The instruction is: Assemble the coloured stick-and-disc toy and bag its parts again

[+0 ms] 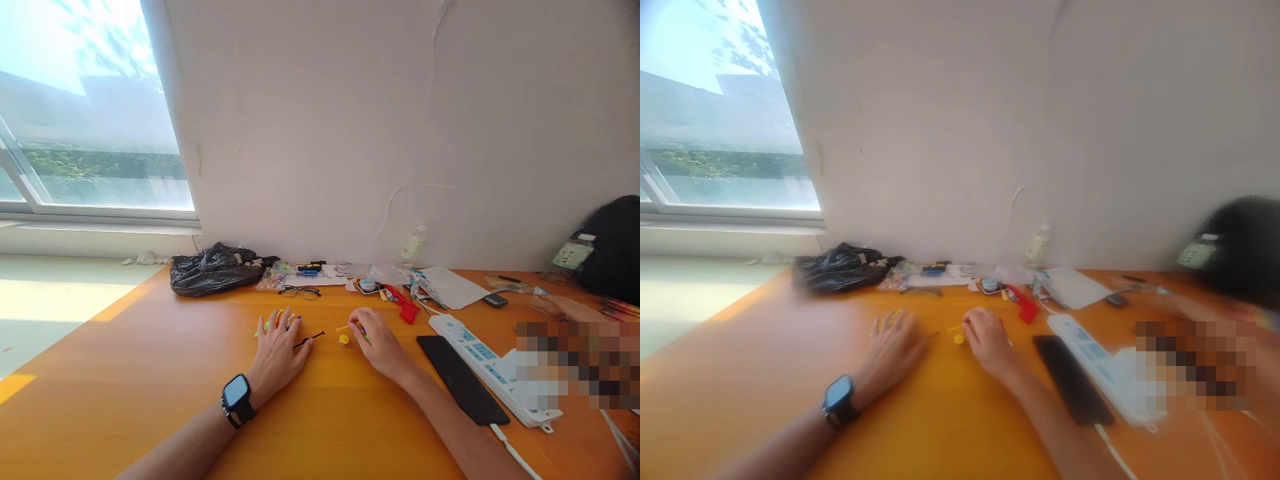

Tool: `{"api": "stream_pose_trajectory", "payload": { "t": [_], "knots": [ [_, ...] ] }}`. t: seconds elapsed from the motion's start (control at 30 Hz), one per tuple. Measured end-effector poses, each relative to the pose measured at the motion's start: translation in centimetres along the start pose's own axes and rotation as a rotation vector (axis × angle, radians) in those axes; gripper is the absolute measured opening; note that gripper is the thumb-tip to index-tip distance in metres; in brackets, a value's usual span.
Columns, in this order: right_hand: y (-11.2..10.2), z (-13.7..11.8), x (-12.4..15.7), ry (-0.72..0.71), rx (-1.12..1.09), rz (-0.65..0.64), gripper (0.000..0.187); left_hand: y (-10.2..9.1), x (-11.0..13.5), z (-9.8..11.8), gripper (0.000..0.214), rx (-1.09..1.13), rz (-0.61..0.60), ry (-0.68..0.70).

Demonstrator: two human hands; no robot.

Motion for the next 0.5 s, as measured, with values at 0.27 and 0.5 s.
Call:
{"api": "stream_pose_trajectory", "payload": {
  "t": [0.27, 0.5],
  "knots": [
    [0.6, 1.7, 0.6, 0.167, -0.087, -0.014, 0.017, 0.2, -0.9, -0.3, 0.025, 0.067, -0.1, 0.044],
    [0.8, 1.5, 0.4, 0.121, -0.153, -0.022, 0.023, -0.1, -1.0, -0.2, 0.02, 0.147, -0.051, 0.059]
  ]
}}
Point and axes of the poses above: each hand's wrist, its own x-axis away from the middle knuckle, its own y-axis out of the palm, z = x × y, the point moved 6 cm from there along -x, towards the middle knuckle, and after that the axes turned 6 degrees about y, right-handed, at the moved point
